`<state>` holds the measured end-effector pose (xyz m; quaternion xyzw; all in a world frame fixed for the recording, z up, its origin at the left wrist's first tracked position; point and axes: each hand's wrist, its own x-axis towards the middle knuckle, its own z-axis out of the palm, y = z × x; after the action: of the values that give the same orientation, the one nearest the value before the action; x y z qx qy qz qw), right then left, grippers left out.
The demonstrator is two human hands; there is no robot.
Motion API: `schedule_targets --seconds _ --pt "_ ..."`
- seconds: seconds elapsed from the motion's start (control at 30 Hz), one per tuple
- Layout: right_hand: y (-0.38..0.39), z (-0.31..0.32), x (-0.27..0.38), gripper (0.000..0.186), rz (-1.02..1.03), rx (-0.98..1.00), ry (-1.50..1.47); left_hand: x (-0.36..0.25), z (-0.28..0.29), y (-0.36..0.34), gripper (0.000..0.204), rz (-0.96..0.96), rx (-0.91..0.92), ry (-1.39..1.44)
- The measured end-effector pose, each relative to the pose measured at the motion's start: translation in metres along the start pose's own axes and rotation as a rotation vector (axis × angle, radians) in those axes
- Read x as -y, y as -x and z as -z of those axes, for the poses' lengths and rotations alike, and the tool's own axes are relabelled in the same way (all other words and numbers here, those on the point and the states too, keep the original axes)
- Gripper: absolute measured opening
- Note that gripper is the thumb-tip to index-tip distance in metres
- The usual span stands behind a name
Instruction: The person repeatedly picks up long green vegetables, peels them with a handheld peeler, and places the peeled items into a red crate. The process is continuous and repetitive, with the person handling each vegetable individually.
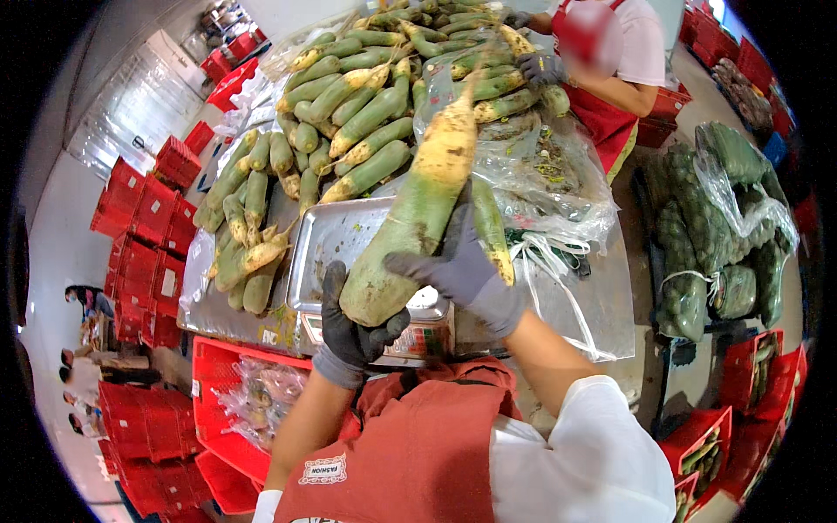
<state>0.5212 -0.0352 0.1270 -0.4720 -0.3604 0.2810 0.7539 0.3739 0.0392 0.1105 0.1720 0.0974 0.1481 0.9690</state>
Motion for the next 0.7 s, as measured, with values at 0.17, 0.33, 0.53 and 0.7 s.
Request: schedule_targets --seconds 0.17,0.33,0.53,0.7 --pt "0.000 -0.012 0.009 0.092 -0.098 -0.025 -0.136 0.009 -0.005 0.002 0.061 -0.098 -0.176 -0.009" --pt "0.001 -0.006 0.002 0.094 0.031 -0.050 -0.012 0.008 0.003 0.001 0.057 -0.047 0.011 0.051" --pt "-0.017 0.007 0.017 0.083 0.160 -0.207 -0.067 0.011 0.011 0.010 0.068 -0.031 0.035 -0.102" --pt "-0.014 0.020 0.021 0.090 0.156 -0.189 -0.138 0.013 -0.008 0.014 0.085 -0.151 -0.012 -0.432"
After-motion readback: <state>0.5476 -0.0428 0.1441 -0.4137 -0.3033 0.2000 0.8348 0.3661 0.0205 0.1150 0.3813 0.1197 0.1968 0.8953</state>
